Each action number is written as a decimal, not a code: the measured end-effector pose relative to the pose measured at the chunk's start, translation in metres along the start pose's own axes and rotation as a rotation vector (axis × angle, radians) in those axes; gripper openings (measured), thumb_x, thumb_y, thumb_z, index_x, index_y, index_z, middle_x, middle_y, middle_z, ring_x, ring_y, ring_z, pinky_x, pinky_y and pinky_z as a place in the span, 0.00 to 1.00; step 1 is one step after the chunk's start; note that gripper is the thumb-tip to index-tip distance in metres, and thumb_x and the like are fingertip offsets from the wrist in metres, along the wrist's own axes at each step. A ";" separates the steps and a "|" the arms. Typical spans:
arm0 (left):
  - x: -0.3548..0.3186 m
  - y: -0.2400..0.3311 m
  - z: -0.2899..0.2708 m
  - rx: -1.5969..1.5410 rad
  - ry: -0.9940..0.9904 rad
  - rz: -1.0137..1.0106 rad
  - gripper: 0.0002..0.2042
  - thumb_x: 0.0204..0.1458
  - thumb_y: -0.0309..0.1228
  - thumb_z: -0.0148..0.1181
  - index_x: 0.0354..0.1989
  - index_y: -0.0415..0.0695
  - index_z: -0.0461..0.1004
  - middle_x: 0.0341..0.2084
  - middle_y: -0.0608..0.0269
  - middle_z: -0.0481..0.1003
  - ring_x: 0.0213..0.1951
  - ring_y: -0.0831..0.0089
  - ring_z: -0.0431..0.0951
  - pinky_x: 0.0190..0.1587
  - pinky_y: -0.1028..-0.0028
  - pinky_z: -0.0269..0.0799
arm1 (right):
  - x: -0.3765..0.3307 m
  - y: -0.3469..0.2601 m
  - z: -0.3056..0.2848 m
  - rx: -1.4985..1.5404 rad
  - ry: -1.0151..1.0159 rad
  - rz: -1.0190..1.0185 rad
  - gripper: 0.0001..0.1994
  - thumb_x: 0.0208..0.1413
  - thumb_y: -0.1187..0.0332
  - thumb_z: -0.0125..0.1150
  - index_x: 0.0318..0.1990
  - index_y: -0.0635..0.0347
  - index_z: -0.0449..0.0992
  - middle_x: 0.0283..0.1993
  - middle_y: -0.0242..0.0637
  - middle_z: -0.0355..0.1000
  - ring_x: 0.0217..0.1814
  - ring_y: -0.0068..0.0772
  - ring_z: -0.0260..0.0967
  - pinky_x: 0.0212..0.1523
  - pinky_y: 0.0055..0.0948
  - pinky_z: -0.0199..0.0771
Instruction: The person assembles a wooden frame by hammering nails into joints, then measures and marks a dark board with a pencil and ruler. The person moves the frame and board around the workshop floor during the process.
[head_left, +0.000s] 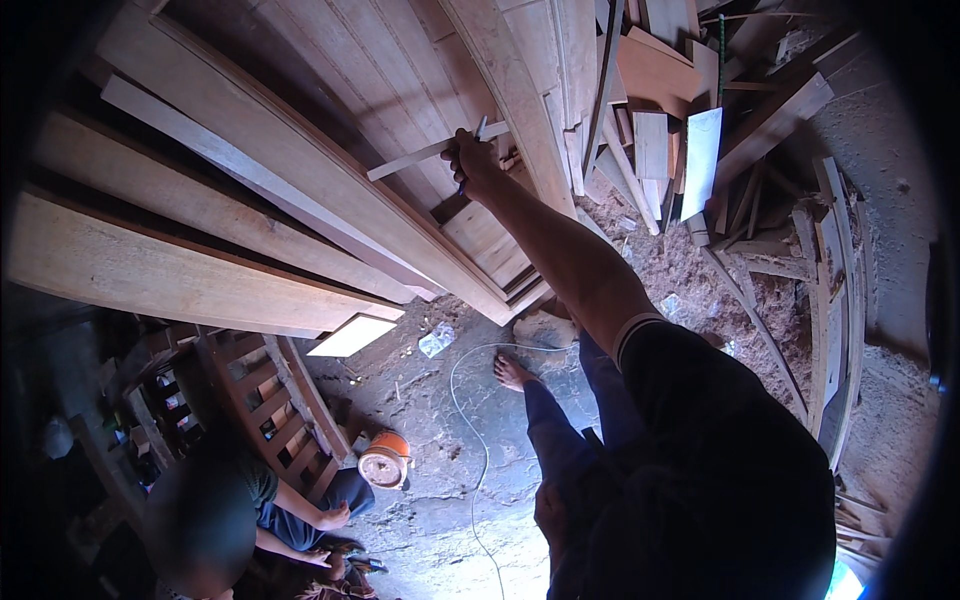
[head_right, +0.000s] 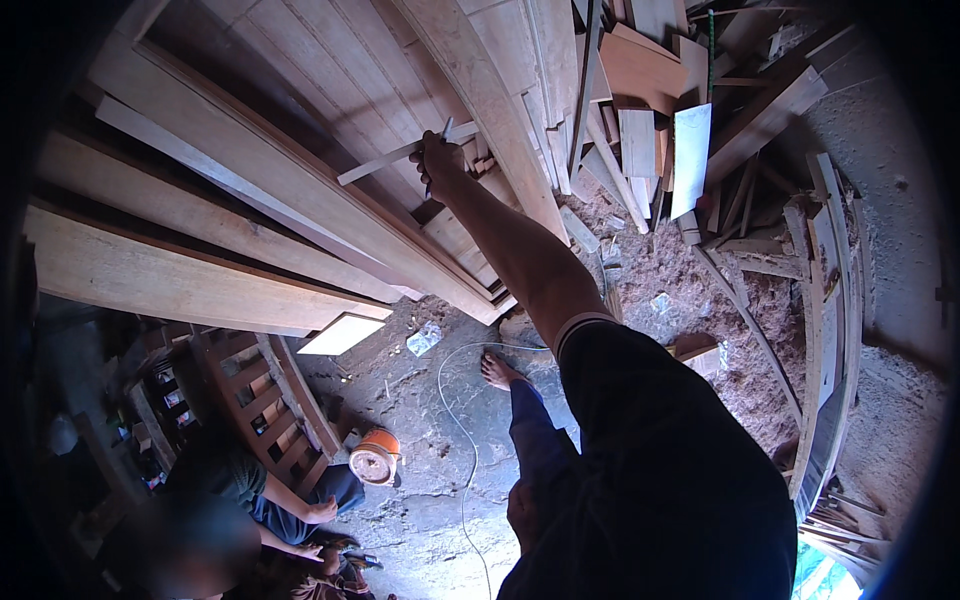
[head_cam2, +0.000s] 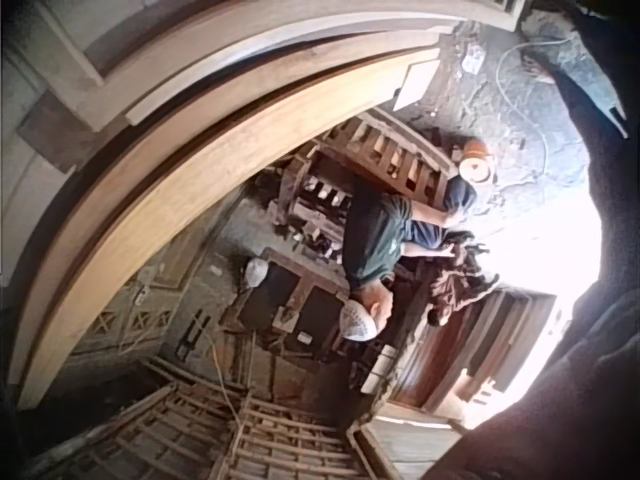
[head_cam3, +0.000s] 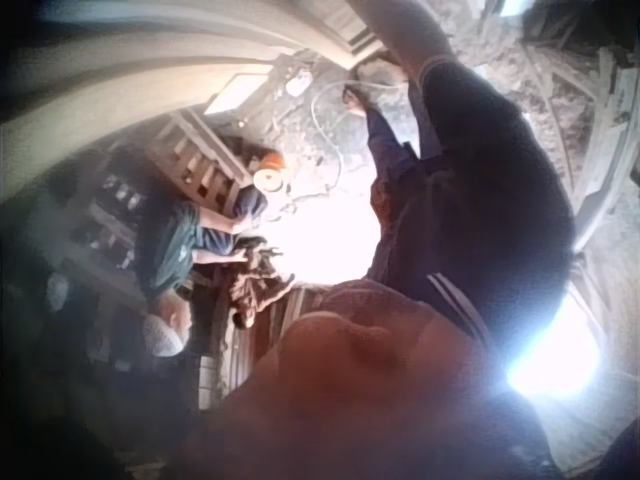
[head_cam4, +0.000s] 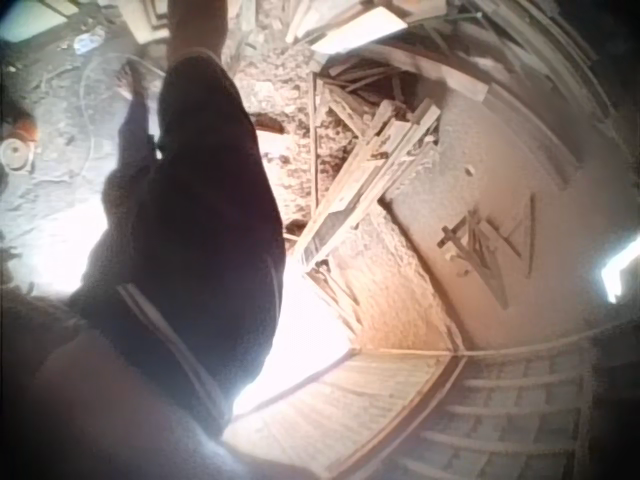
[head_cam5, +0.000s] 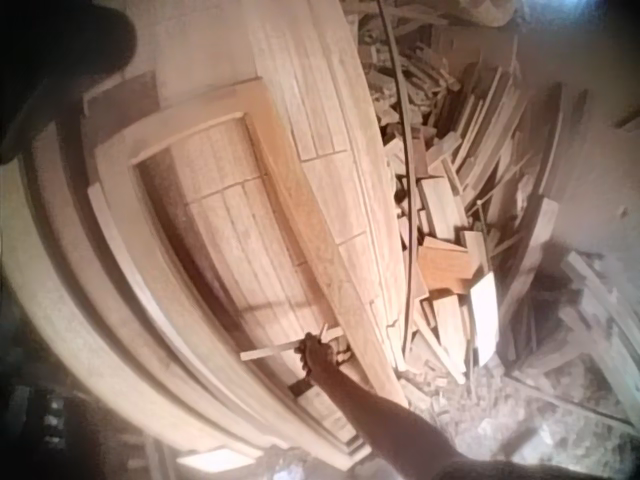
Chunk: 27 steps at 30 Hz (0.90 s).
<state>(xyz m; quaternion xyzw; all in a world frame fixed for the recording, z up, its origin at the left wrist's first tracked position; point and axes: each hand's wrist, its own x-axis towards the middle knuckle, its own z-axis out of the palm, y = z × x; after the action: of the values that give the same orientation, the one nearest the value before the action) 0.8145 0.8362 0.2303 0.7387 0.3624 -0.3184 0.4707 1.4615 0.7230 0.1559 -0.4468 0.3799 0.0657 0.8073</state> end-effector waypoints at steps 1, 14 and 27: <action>0.000 0.000 0.000 0.000 0.001 -0.002 0.19 0.66 0.39 0.49 0.56 0.36 0.75 0.48 0.42 0.78 0.51 0.50 0.79 0.55 0.60 0.74 | 0.000 0.001 -0.001 -0.012 0.003 0.000 0.14 0.64 0.57 0.55 0.31 0.56 0.72 0.23 0.34 0.74 0.16 0.21 0.61 0.14 0.24 0.57; 0.005 0.005 -0.004 0.013 -0.012 0.001 0.20 0.66 0.38 0.49 0.56 0.36 0.74 0.48 0.42 0.78 0.51 0.51 0.79 0.54 0.60 0.74 | 0.003 0.002 -0.001 0.025 -0.001 -0.003 0.14 0.64 0.57 0.54 0.32 0.55 0.72 0.22 0.34 0.73 0.16 0.20 0.60 0.14 0.24 0.56; 0.008 0.007 -0.008 0.023 -0.025 0.017 0.20 0.66 0.38 0.48 0.56 0.36 0.74 0.48 0.43 0.79 0.50 0.52 0.79 0.54 0.61 0.74 | -0.006 0.001 -0.005 -0.044 0.001 -0.003 0.15 0.66 0.56 0.55 0.32 0.56 0.72 0.24 0.34 0.74 0.17 0.20 0.59 0.14 0.23 0.56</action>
<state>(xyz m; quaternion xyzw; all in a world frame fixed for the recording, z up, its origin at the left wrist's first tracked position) 0.8258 0.8433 0.2300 0.7433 0.3464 -0.3275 0.4693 1.4543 0.7212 0.1578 -0.4653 0.3781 0.0724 0.7971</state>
